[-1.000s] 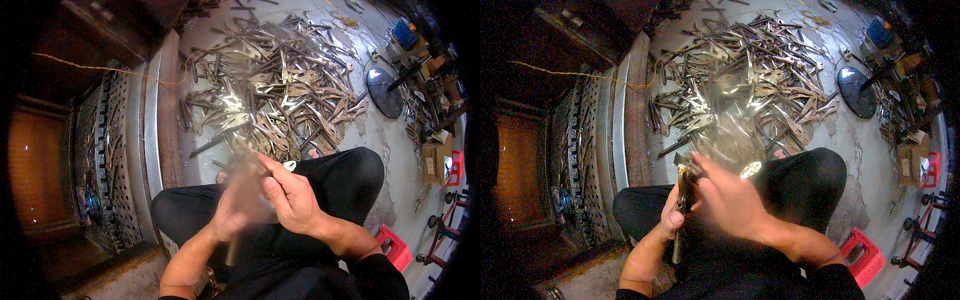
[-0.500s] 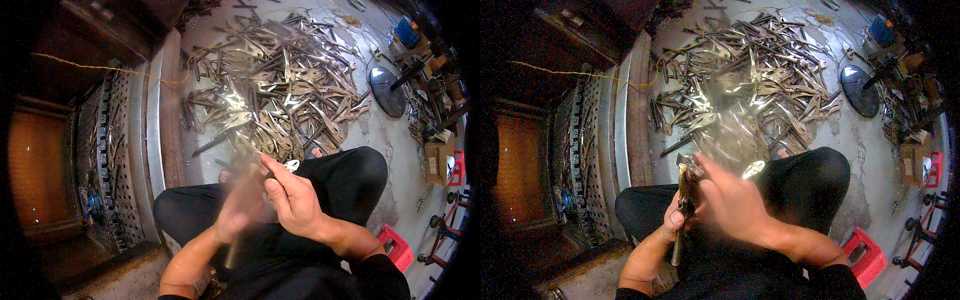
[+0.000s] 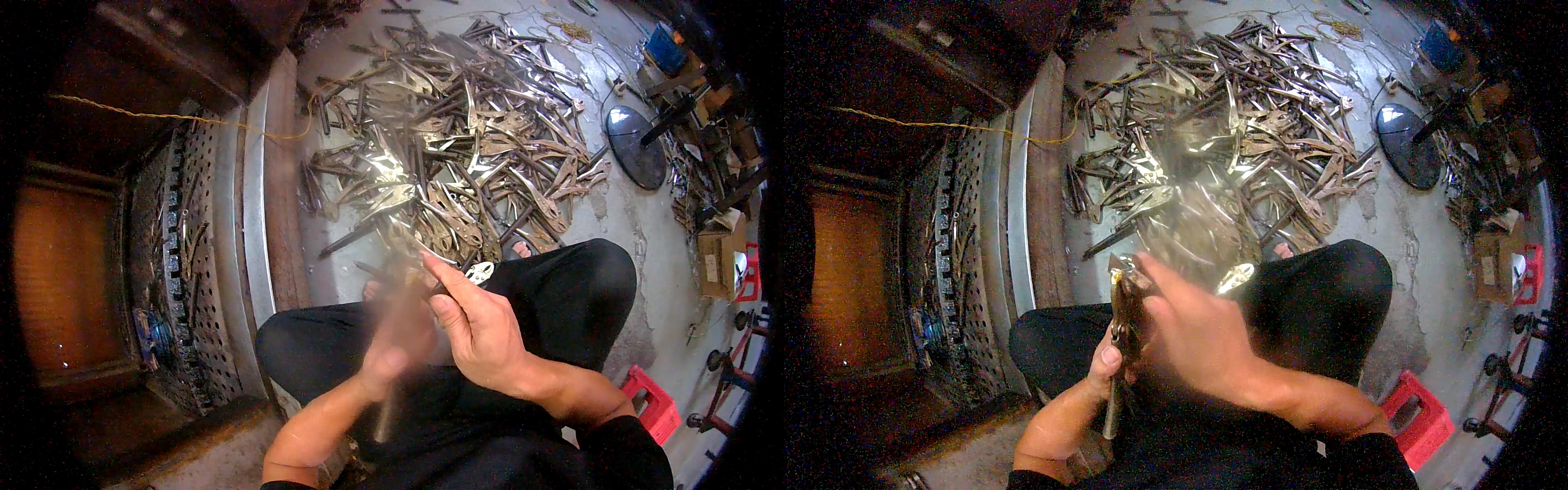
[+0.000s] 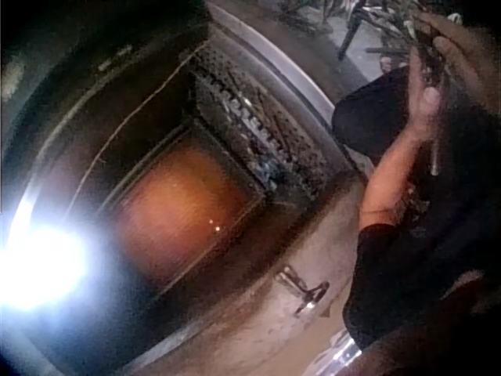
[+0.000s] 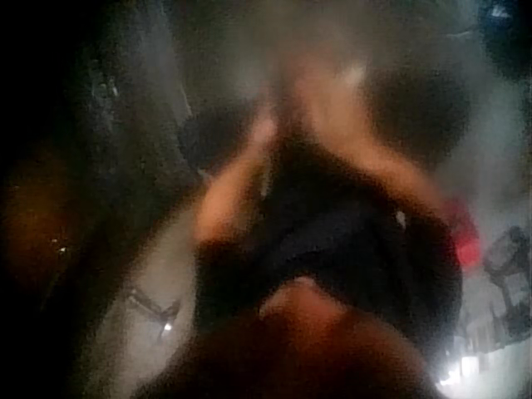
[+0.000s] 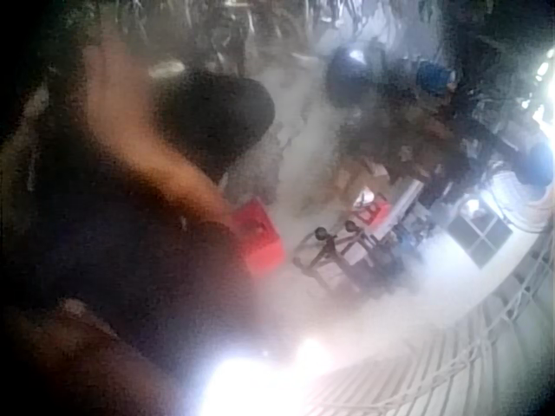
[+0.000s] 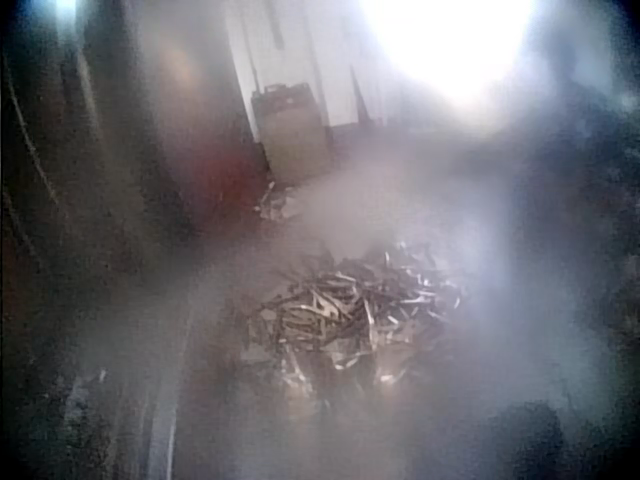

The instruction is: The person sits on the floor and repeatedly picks up small metal pieces from a large pile, using pliers to manipulate and separate them. They place selected pieces into a perforated metal tray while continuing to sort through the pile.

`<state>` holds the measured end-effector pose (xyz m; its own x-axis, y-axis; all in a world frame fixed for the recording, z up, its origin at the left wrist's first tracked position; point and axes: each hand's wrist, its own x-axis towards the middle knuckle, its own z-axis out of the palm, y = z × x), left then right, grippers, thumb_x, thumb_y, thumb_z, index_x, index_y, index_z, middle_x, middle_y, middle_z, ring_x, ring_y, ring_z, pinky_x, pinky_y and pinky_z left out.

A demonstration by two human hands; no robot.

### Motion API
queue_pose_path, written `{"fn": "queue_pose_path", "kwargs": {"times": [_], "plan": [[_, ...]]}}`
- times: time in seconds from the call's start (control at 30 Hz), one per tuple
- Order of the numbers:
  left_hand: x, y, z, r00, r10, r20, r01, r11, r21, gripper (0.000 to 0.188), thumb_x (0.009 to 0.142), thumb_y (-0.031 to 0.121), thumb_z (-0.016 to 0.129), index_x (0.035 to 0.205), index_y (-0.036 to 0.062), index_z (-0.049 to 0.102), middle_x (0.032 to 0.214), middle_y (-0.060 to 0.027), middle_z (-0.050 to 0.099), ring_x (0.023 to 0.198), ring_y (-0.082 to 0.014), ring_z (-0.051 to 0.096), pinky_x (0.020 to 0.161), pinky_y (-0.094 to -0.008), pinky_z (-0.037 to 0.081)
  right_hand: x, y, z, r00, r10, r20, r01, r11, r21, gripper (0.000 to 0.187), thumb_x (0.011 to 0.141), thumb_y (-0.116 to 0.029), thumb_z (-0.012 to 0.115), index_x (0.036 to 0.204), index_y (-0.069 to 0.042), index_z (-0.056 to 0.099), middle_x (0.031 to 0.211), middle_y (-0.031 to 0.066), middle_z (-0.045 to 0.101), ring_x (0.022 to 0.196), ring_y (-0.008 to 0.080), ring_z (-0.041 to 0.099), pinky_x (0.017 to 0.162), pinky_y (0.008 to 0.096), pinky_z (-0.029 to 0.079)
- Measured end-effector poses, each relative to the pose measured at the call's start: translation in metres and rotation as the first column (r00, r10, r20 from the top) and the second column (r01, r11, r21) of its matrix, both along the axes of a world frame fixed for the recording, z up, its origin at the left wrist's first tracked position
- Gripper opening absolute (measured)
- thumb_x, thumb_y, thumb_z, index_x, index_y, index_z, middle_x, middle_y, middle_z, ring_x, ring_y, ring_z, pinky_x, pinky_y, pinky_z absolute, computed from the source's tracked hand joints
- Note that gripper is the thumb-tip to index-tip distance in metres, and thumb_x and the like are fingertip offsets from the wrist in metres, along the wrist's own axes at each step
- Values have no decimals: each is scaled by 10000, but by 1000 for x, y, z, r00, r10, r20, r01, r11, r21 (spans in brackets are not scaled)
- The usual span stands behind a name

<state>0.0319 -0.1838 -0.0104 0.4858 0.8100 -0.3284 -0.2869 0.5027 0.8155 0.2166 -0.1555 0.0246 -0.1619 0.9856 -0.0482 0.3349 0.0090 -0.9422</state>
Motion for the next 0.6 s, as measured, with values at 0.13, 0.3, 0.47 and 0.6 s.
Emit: {"fn": "queue_pose_path", "kwargs": {"times": [0.13, 0.3, 0.47, 0.6], "plan": [[-4, 2, 0, 998, -51, -22, 51, 999, -20, 1152, 783, 641, 655, 1619, 34, 145, 1122, 38, 448, 900, -98, 445, 775, -265, 380, 4, 3, 5, 995, 67, 73, -69, 997, 21, 492, 988, -157, 603, 1461, -62, 507, 1147, 222, 689, 920, 366, 705, 780, 420, 565], [-3, 4, 4, 999, -48, -14, 47, 998, -35, 1207, 756, 656, 678, 1633, 51, 111, 1323, -6, 458, 1071, -132, 482, 881, -298, 402, 4, 3, 1, 997, 72, 19, -73, 996, 47, 503, 978, -196, 609, 1453, -64, 508, 1184, 225, 681, 954, 395, 696, 783, 464, 568], [6, 6, 13, 998, -10, 58, 15, 995, -97, 1265, 729, 652, 712, 1642, 81, 47, 1575, -62, 304, 1431, -222, 346, 1154, -408, 306, 3, 3, 4, 996, 81, 40, -82, 996, 38, 510, 982, -194, 601, 1458, -44, 495, 1195, 229, 677, 955, 404, 694, 789, 469, 568], [9, 6, 15, 999, -6, 50, 11, 994, -106, 1293, 721, 662, 723, 1645, 102, 12, 1643, -78, 205, 1510, -247, 259, 1211, -435, 243, 5, 3, 4, 995, 103, 19, -103, 994, 24, 510, 989, -193, 591, 1461, -31, 486, 1203, 256, 664, 961, 430, 683, 791, 487, 562]]}}
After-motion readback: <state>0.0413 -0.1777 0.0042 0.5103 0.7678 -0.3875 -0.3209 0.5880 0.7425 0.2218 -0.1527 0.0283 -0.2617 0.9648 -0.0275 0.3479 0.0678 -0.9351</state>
